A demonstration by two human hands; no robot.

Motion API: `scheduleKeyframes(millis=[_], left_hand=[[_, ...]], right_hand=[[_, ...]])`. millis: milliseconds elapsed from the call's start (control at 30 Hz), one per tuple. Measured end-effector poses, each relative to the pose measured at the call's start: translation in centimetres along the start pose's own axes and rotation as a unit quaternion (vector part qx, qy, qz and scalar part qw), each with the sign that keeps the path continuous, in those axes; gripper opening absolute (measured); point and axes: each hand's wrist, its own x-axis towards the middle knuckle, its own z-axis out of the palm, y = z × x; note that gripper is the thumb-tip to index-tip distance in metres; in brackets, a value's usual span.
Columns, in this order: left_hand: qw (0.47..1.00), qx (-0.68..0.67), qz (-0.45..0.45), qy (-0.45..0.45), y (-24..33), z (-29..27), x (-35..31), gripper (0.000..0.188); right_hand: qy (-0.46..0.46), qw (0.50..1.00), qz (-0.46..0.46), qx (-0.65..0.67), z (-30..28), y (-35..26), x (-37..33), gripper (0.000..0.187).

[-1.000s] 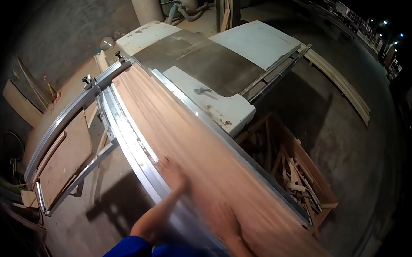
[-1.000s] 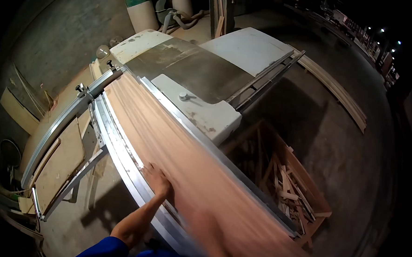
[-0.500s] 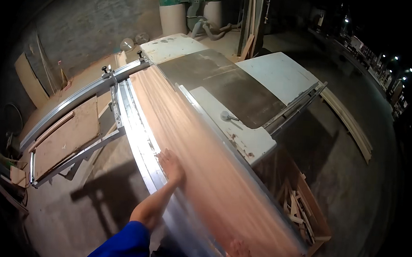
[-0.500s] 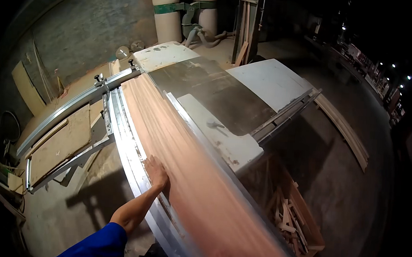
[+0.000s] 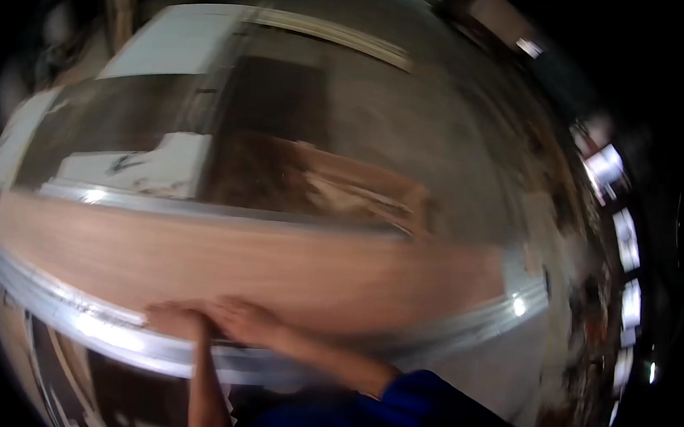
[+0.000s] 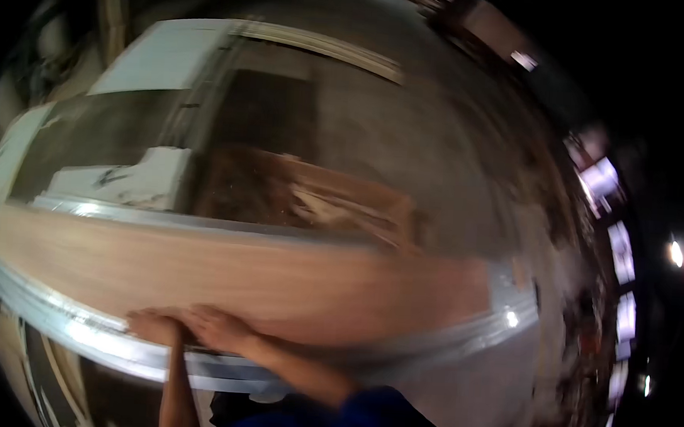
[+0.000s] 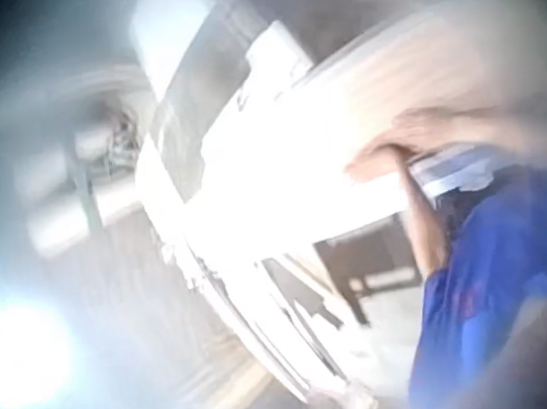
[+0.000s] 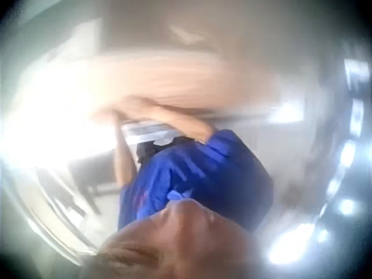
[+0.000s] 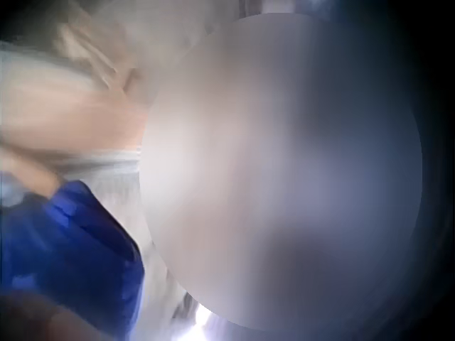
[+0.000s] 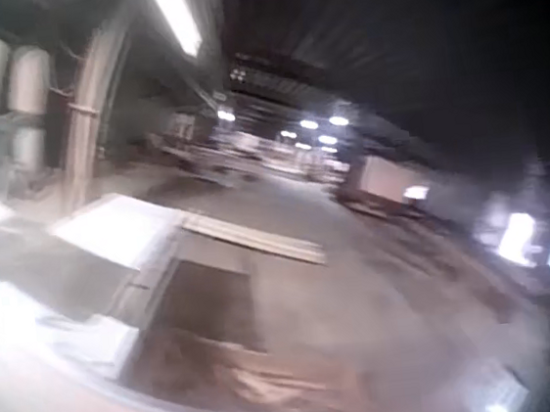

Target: The person cuts wood boards on a sliding table saw and removes the cut strips by hand.

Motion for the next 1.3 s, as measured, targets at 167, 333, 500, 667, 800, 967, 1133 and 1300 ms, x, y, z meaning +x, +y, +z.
scheduleKeyframes(millis=[167, 333, 500, 667, 800, 967, 1133, 1300], left_hand=[[0.997, -0.050, -0.037, 0.055, 2.4, 1.6, -0.6, 0.051], [0.976, -0.183, -0.058, 0.098, -3.5, 4.7, 9.5, 0.052], [0.929, -0.289, -0.061, 0.225, -14.0, 16.2, 15.5, 0.056], [0.866, -0.428, -0.120, 0.228, -3.6, 8.0, 16.3, 0.035], [0.884, -0.429, -0.178, 0.050, -5.0, -1.0, 15.3, 0.038], [0.893, -0.399, -0.207, 0.006, 2.0, -4.0, 0.2, 0.060], [0.896, -0.423, -0.132, 0.007, 4.3, -6.3, -5.1, 0.059], [0.937, -0.307, -0.124, 0.111, 3.9, -0.3, -1.8, 0.059]], right_hand=[[-0.189, 0.973, 0.083, 0.100, -7.5, 2.6, -7.8, 0.066], [-0.271, 0.957, 0.098, -0.003, -15.6, 3.2, -17.2, 0.067], [-0.242, 0.970, -0.025, 0.015, -17.0, 4.4, -14.3, 0.055], [-0.177, 0.984, 0.006, 0.016, -13.4, 5.1, -14.0, 0.042], [-0.178, 0.983, -0.027, 0.035, -10.4, 5.0, -9.8, 0.046], [-0.165, 0.985, -0.041, 0.026, -5.5, 3.8, -6.2, 0.047], [-0.136, 0.990, -0.044, -0.006, -2.0, 2.7, -5.4, 0.039], [-0.104, 0.993, -0.044, 0.031, 0.7, 2.1, -3.3, 0.042]])
